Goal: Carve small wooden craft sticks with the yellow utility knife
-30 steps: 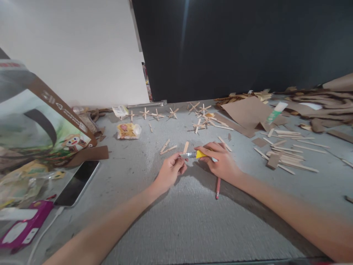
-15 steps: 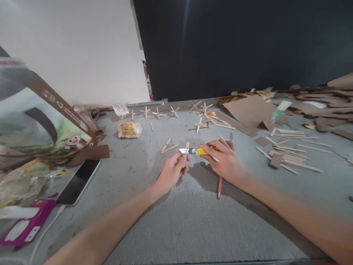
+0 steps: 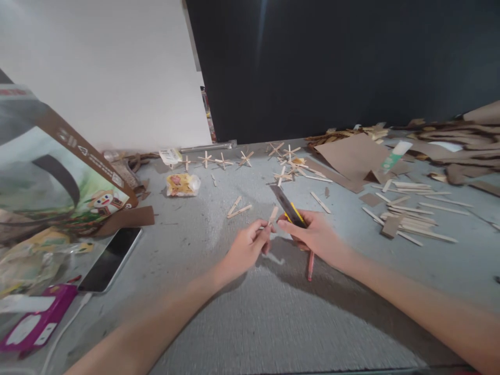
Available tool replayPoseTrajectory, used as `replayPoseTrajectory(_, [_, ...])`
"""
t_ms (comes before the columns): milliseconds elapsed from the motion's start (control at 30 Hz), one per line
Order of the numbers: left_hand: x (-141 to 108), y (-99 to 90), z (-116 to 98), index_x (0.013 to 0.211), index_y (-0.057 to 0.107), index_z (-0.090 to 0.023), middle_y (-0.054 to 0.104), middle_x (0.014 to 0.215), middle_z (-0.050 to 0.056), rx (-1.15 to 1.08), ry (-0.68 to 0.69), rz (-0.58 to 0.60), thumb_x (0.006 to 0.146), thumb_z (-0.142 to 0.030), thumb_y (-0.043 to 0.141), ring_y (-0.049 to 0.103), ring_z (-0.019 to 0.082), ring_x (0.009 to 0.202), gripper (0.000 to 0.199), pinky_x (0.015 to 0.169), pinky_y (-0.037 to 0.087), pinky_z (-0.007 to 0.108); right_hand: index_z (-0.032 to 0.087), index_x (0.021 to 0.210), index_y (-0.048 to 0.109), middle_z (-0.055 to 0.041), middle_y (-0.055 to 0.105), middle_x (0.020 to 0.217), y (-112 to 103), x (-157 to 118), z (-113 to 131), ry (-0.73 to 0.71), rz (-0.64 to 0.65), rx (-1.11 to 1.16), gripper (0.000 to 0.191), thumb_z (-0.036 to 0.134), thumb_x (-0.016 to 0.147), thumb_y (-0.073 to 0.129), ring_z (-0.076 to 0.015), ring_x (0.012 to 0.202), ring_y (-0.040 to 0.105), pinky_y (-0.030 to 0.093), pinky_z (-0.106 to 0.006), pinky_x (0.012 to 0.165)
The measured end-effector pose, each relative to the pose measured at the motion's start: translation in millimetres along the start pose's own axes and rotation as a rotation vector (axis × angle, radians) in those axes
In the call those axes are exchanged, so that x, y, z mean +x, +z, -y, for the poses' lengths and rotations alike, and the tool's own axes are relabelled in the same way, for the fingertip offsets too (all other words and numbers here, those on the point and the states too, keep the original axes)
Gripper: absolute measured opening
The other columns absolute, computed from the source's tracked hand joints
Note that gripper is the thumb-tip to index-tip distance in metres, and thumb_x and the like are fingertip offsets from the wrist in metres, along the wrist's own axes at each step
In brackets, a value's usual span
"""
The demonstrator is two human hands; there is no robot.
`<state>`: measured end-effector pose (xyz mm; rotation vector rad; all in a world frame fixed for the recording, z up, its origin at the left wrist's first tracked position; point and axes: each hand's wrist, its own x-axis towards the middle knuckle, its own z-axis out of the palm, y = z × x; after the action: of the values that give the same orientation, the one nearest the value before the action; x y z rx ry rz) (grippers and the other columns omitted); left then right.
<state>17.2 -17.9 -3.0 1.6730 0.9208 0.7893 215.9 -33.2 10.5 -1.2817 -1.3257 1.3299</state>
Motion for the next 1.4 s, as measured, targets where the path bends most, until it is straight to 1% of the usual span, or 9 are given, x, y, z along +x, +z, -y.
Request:
replayPoseTrajectory(167, [-1,0.1,-2,0.087,0.051,-0.022,0.056,0.06,-0.005,0.141,0.039,0.054,0.105,-0.049,0.043,0.048,0.012,0.055,0.033,0.059,0.035,0.026,0.022,0.076,0.06,0.0084,0.037,0.054,6,-3,3,-0.027,-0.014,-0.124,0.048,0.068,0.076,0.076,-0.0088,0.047,0.027,0.022,-0.025,0.042])
replayPoseTrajectory(300, [-1,-0.5,0,0.088,0.049,-0.023,0.055,0.061,-0.005,0.18,0.031,0.067,0.106,-0.045,0.04,0.049,0.012,0.054,0.03,0.06,0.036,0.027,0.023,0.076,0.06,0.0079,0.036,0.054,6,-2,-1,-0.078,-0.017,-0.143,0.044,0.066,0.081,0.073,-0.0098,0.047,0.028,0.022,-0.026,0.043])
replayPoseTrajectory(533, [1,0.5,0,0.089,0.049,-0.023,0.055,0.06,-0.005,0.199,0.025,0.07,0.105,-0.044,0.04,0.05,0.013,0.054,0.027,0.06,0.035,0.027,0.024,0.075,0.054,0.0086,0.034,0.053,7,-3,-5,-0.072,-0.031,-0.213,0.035,0.055,0.088,0.066,-0.0101,0.046,0.029,0.023,-0.026,0.044])
replayPoseTrajectory(933, [3,-0.6,3,0.091,0.052,-0.022,0.052,0.057,-0.005,0.009,-0.037,0.064,0.102,-0.045,0.044,0.044,0.012,0.051,0.027,0.054,0.031,0.027,0.023,0.075,0.057,0.006,0.036,0.059,1,0,0,-0.186,-0.032,-0.309,0.041,0.061,0.087,0.062,-0.011,0.053,0.027,0.023,-0.027,0.049])
replayPoseTrajectory(1033, [3,-0.4,3,0.094,0.05,-0.022,0.052,0.056,-0.006,-0.022,-0.062,0.054,0.101,-0.043,0.045,0.043,0.011,0.05,0.023,0.052,0.03,0.026,0.023,0.076,0.056,0.0062,0.035,0.059,2,0,-1,-0.179,-0.028,-0.311,0.043,0.064,0.088,0.062,-0.011,0.052,0.028,0.026,-0.027,0.05])
replayPoseTrajectory(1133, [3,-0.4,3,0.094,0.05,-0.022,0.052,0.056,-0.006,-0.023,-0.072,0.054,0.101,-0.043,0.045,0.042,0.011,0.049,0.023,0.051,0.028,0.026,0.023,0.076,0.057,0.0048,0.042,0.061,0,-1,-4,-0.24,-0.069,-0.368,0.043,0.062,0.092,0.059,-0.0123,0.054,0.036,0.032,-0.028,0.052])
replayPoseTrajectory(1200, [3,-0.7,2,0.095,0.052,-0.022,0.052,0.056,-0.006,-0.032,-0.064,0.046,0.101,-0.044,0.046,0.042,0.012,0.05,0.024,0.052,0.029,0.027,0.022,0.084,0.062,0.0022,0.051,0.065,-4,-1,-6,-0.34,-0.1,-0.461,0.039,0.058,0.098,0.056,-0.0144,0.057,0.046,0.038,-0.028,0.055])
replayPoseTrajectory(1300, [2,-1.6,1,0.097,0.054,-0.021,0.051,0.056,-0.006,-0.074,-0.054,0.01,0.099,-0.045,0.05,0.043,0.012,0.051,0.024,0.054,0.03,0.027,0.022,0.115,0.065,-0.0058,0.068,0.089,-15,2,-9,-0.582,-0.068,-0.643,0.034,0.047,0.107,0.044,-0.0188,0.071,0.063,0.049,-0.03,0.065])
replayPoseTrajectory(1400, [3,-1.9,0,0.095,0.053,-0.022,0.052,0.057,-0.006,-0.116,-0.048,-0.044,0.097,-0.047,0.051,0.044,0.012,0.051,0.025,0.054,0.032,0.026,0.026,0.14,0.06,-0.0085,0.069,0.102,-31,11,-13,-0.775,0.0,-0.829,0.039,0.036,0.111,0.036,-0.0207,0.081,0.067,0.054,-0.033,0.072])
